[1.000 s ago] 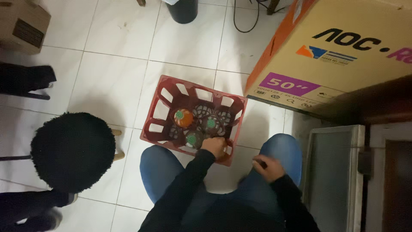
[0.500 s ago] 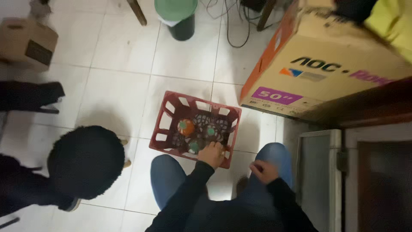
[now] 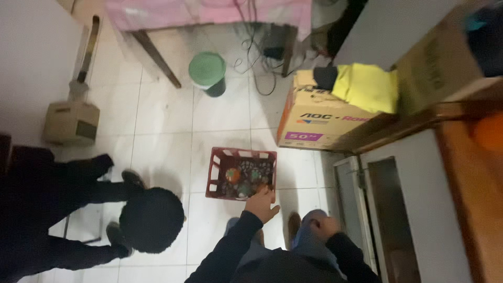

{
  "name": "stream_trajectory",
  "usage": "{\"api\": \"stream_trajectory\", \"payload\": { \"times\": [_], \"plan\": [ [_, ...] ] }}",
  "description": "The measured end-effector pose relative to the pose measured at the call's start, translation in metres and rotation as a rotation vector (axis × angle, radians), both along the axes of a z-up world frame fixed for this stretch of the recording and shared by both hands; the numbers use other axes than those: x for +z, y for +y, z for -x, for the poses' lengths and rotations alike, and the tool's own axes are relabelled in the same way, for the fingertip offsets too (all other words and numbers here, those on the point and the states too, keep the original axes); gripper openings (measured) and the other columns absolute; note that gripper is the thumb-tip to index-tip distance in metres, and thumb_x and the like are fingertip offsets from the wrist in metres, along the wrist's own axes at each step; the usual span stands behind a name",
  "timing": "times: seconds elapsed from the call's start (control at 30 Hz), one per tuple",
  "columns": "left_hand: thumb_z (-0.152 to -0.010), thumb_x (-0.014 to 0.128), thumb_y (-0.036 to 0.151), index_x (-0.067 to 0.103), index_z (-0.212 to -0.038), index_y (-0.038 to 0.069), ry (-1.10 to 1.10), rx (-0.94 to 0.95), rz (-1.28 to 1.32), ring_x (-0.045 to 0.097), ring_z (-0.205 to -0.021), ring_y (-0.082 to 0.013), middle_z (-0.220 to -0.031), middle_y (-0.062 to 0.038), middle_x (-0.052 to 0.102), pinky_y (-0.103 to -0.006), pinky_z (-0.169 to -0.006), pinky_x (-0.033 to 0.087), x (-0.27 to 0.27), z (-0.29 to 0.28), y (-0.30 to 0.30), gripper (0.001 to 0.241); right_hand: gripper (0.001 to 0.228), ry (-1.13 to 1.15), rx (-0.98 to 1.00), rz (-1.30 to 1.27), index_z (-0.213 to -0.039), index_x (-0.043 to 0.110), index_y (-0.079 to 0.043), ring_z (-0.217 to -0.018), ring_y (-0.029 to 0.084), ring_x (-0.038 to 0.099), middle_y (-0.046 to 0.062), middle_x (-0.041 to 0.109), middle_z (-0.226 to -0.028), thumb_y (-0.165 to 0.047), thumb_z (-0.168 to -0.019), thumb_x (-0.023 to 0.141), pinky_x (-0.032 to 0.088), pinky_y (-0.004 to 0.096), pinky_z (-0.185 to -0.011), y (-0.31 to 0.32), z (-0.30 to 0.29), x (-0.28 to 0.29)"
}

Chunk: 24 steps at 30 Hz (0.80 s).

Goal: The person picks up plastic bottles from a wooden counter and places them into a red plastic crate on the floor, then picks up the full crate.

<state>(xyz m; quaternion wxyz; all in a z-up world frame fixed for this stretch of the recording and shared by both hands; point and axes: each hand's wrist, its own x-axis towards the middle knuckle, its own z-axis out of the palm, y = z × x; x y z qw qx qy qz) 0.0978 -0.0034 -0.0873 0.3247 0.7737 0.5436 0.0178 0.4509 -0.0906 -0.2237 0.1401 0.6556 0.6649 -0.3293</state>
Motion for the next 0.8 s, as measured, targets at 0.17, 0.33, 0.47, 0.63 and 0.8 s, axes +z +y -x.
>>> {"api": "stream_trajectory", "payload": {
  "times": [0.17, 0.33, 0.47, 0.63, 0.8],
  "plan": [
    [-0.108, 0.067, 0.047, 0.072, -0.113, 0.014, -0.049, -0.017, -0.071, 0.073, -0.096, -0.0394, -0.115, -0.010, 0.071, -0.0625, -0.073, 0.058, 0.088, -0.019, 0.000, 0.033, 0.029, 0.065, -0.365, 0.063, -0.121, 0.084, -0.031, -0.097, 0.028, 0.081, 0.004, 0.087, -0.109, -0.041, -0.107, 0.061, 0.063, 0.045, -0.083, -0.022, 0.011, 0.137],
    [-0.103, 0.073, 0.043, 0.073, -0.104, 0.019, -0.090, -0.018, -0.168, 0.076, -0.089, -0.0374, -0.109, -0.006, 0.077, -0.0583, -0.072, 0.058, 0.146, -0.049, -0.005, 0.024, 0.030, -0.065, -0.535, 0.056, -0.112, 0.088, -0.031, -0.099, 0.038, 0.085, 0.012, 0.091, -0.106, -0.051, -0.102, 0.068, 0.066, 0.052, -0.085, -0.059, -0.006, 0.201],
    [-0.107, 0.075, 0.045, 0.079, -0.114, 0.018, -0.003, -0.181, -0.128, 0.080, -0.091, -0.0332, -0.118, -0.005, 0.082, -0.0551, -0.073, 0.060, 0.173, -0.070, -0.013, 0.028, 0.043, -0.115, -0.641, 0.176, -0.139, 0.085, -0.031, -0.112, 0.026, 0.087, 0.004, 0.092, -0.129, -0.051, -0.112, 0.059, 0.070, 0.040, -0.095, -0.100, -0.022, 0.247],
    [-0.096, 0.074, 0.049, 0.074, -0.104, 0.028, -0.015, -0.274, -0.205, 0.080, -0.089, -0.0399, -0.109, -0.001, 0.083, -0.0645, -0.064, 0.052, 0.153, -0.111, -0.019, 0.023, 0.044, -0.177, -0.660, 0.071, -0.125, 0.084, -0.028, -0.113, 0.041, 0.083, 0.014, 0.090, -0.114, -0.050, -0.105, 0.052, 0.063, 0.049, -0.102, -0.149, -0.057, 0.226],
    [-0.107, 0.075, 0.052, 0.076, -0.109, 0.028, 0.102, -0.422, -0.055, 0.081, -0.092, -0.0307, -0.103, -0.003, 0.084, -0.0517, -0.074, 0.057, 0.181, -0.160, -0.042, 0.024, 0.035, -0.028, -0.834, 0.125, -0.123, 0.088, -0.027, -0.099, 0.023, 0.087, 0.005, 0.092, -0.112, -0.048, -0.110, 0.063, 0.070, 0.040, -0.088, -0.187, -0.067, 0.230]
  ]
}}
